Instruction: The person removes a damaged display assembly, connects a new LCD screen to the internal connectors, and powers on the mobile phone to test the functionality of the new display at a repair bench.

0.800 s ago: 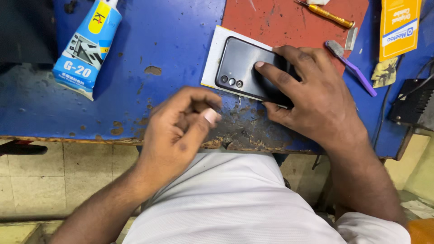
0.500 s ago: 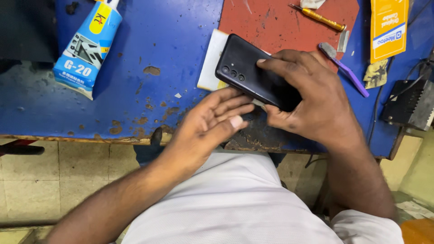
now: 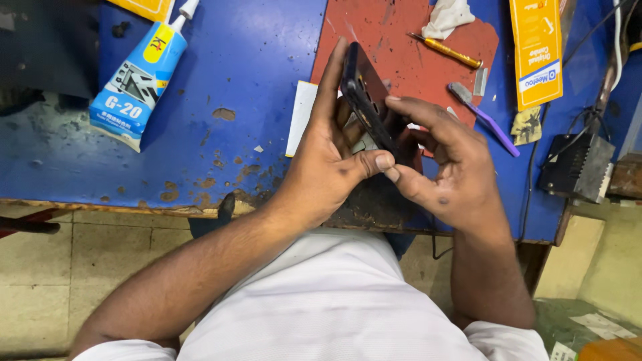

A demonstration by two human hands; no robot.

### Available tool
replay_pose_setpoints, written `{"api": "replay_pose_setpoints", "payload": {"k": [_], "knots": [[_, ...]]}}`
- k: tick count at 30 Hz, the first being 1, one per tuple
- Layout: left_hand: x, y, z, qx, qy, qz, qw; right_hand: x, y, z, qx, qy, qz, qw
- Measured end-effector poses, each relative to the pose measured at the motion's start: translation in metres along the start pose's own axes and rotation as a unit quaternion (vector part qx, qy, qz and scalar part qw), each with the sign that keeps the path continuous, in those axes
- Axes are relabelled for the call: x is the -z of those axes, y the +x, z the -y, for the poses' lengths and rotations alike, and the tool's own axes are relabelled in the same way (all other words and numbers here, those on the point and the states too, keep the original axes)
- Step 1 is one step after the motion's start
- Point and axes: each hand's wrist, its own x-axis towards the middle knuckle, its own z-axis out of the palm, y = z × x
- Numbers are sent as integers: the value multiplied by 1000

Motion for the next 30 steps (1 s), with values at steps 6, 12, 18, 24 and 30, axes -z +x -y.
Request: {"api": "replay_pose_setpoints", "payload": {"k": [6,12,18,24,30], "knots": [[1,4,-9,15,1,3,1000,-2,-13,-4,17,45,-29,998],[4,3,-7,4,15,-7,1000,-5,-14,-3,65,-7,-61,996],[7,2,-6,5,36,-14,999,-7,-14,-4,41,-1,-47,998],[7,1,-6,-9,44,3,999,-9,-15,-1,78,-92,-10,993],[5,1,-10,-10,79,4,997,-12,-12,3,95,-120,0,988]]}}
